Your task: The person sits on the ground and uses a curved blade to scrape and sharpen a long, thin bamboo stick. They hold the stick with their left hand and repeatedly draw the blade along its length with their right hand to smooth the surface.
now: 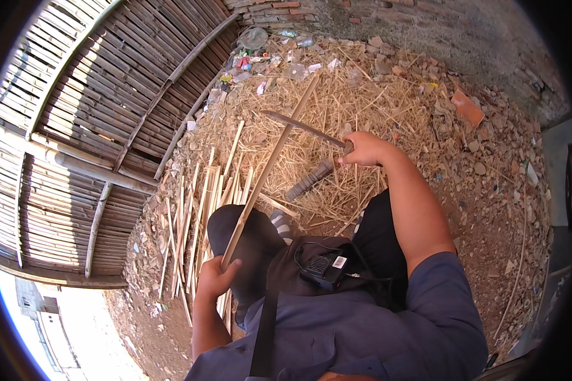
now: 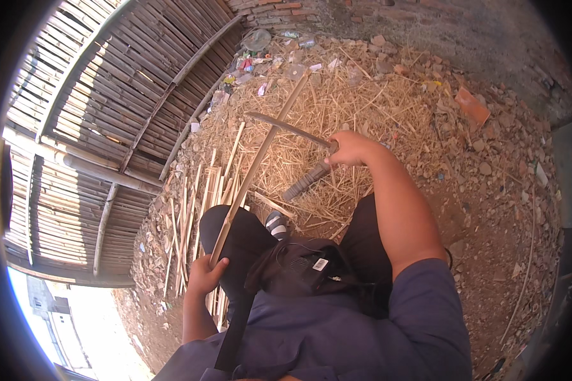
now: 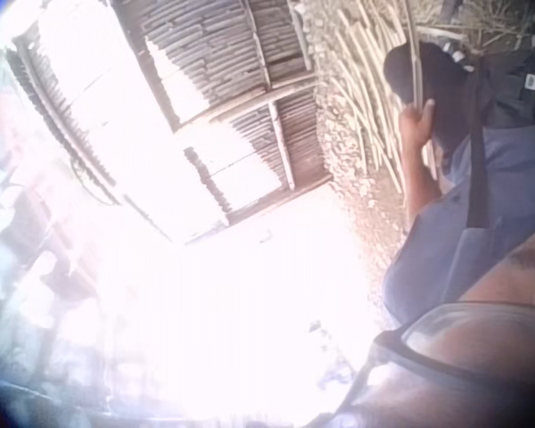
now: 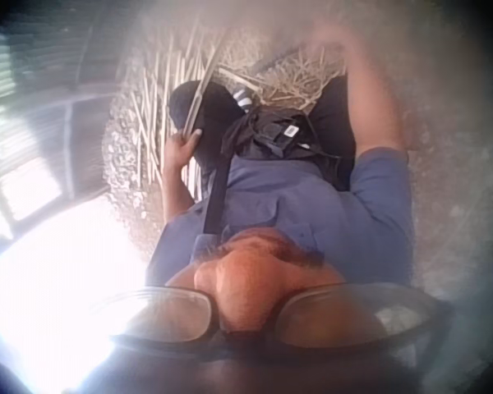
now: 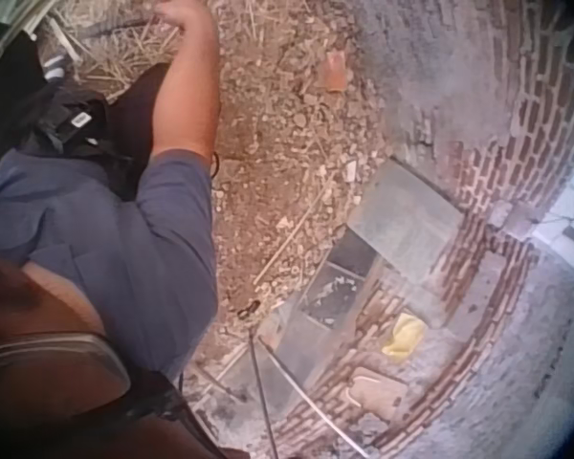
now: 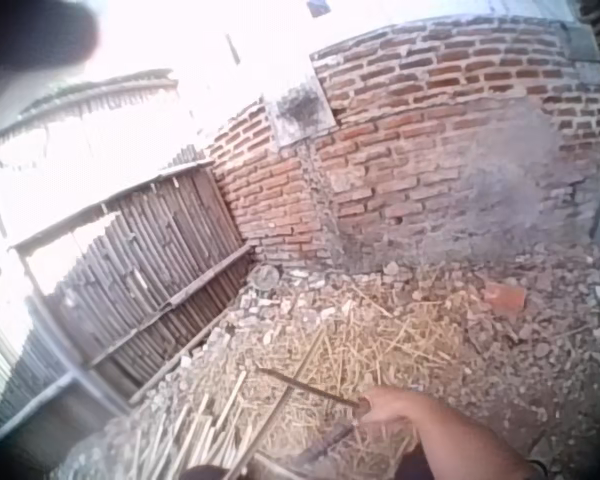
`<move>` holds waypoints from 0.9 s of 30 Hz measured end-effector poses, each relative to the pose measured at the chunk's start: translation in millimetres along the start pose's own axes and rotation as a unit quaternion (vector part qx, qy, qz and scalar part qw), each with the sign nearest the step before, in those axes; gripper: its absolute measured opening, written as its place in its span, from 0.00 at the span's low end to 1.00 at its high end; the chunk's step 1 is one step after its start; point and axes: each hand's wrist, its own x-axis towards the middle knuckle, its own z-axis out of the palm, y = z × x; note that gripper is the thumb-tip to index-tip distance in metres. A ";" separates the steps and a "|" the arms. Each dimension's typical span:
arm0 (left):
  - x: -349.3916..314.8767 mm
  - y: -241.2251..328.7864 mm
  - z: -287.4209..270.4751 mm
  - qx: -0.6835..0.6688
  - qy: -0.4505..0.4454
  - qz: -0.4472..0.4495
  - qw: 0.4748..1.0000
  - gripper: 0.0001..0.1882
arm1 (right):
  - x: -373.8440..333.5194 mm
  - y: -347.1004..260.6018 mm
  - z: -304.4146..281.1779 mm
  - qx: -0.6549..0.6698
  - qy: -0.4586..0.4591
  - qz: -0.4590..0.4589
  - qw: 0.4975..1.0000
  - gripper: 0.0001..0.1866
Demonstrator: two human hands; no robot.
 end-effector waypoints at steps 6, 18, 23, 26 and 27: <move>1.5 -1.0 -1.0 -0.004 -0.003 -0.001 1.000 0.24 | 7.2 -4.2 15.1 -0.073 -0.012 -0.030 0.997 0.32; 1.9 -5.2 1.8 -0.014 0.005 0.008 1.000 0.24 | -0.1 3.5 5.2 -0.058 0.005 -0.056 0.997 0.29; 1.4 -3.1 2.4 -0.017 0.002 0.004 1.000 0.24 | -1.2 3.3 4.4 -0.040 0.019 -0.020 0.999 0.29; 0.0 1.5 1.6 -0.024 0.002 0.004 1.000 0.24 | 3.4 -4.0 19.4 -0.085 -0.013 -0.065 0.994 0.27; -0.4 0.9 0.5 -0.023 0.004 -0.002 1.000 0.23 | -4.0 -19.2 21.2 -0.096 -0.026 -0.075 0.992 0.26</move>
